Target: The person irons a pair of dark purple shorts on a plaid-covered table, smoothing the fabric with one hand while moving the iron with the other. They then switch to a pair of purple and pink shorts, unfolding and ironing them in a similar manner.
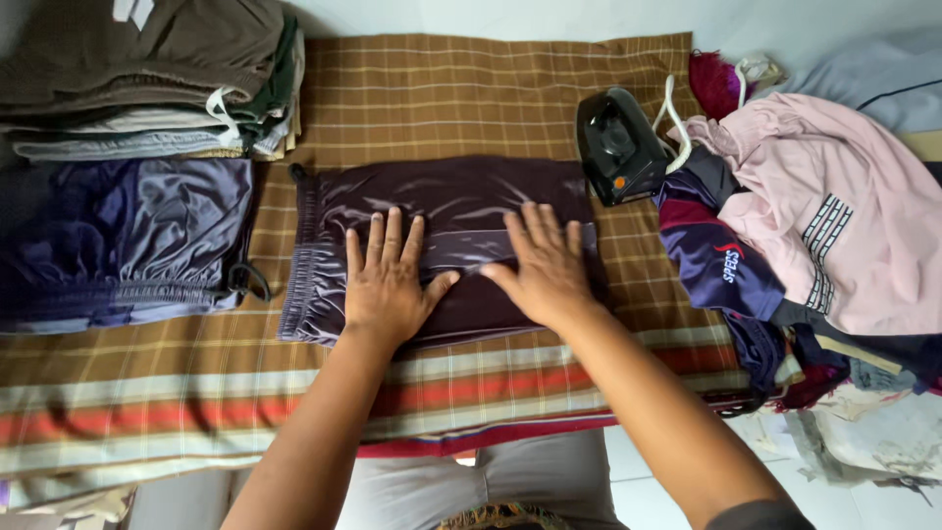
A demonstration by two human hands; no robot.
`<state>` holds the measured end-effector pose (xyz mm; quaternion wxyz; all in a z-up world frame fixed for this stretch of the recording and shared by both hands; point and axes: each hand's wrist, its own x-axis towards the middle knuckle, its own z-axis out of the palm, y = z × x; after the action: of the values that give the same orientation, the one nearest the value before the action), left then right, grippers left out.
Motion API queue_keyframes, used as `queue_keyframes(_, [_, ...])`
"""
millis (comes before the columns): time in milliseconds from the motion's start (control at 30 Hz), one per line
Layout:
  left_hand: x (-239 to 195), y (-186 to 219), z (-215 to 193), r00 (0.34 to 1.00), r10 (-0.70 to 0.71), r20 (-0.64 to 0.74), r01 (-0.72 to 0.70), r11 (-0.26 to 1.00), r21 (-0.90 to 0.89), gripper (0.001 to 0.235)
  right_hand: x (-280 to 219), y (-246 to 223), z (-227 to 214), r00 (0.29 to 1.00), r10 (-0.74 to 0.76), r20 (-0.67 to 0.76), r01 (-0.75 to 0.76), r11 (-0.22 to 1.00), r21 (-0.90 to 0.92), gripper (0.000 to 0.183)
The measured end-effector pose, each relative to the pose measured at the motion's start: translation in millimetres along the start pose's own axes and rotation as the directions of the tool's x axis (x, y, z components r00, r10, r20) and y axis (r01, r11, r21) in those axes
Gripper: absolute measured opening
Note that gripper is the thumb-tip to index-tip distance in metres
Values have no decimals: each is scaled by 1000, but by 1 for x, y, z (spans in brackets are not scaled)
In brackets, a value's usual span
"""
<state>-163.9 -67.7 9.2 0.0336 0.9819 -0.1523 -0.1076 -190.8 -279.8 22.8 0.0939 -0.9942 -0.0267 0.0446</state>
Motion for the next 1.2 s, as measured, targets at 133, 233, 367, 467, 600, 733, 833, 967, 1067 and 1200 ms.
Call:
queue_keyframes(133, [5,-2,-2,998,14,-58,-11,999,39,91,-4,39,-5,994,102,49,-103,994,26,85])
queue_keyframes(233, [5,1,5,1000,-6,24,5,1000,19,98,-16,56,7,968,249,-28,-249,968,17,85])
queue_keyframes(367, [-1,7,2,998,-1,-68,5,999,54,92,-16,76,27,889,364,-279,-375,927,13,85])
queue_keyframes(467, [1,10,11,987,75,-141,-63,994,87,81,-1,95,35,849,483,-217,-460,875,148,82])
queue_keyframes(600, [16,0,45,923,186,-335,-231,968,-98,69,11,84,19,815,569,-106,-466,754,464,77])
queue_keyframes(733, [16,-8,37,811,201,-550,-427,846,-320,55,16,36,-3,852,503,-147,-352,757,551,78])
queue_keyframes(833, [16,-8,26,868,-100,-487,-422,372,-827,42,20,-10,-12,883,362,-299,-139,810,570,73])
queue_keyframes(967, [40,-21,30,992,-117,-39,-100,-582,-807,77,33,-78,-15,948,177,-263,-20,861,508,62])
queue_keyframes(1067, [63,-38,45,989,-26,142,85,-696,-713,82,42,-111,2,973,25,-227,85,884,460,59])
queue_keyframes(1200, [90,-73,65,964,-70,257,145,-670,-728,67,39,-120,22,881,-114,-459,330,843,424,34])
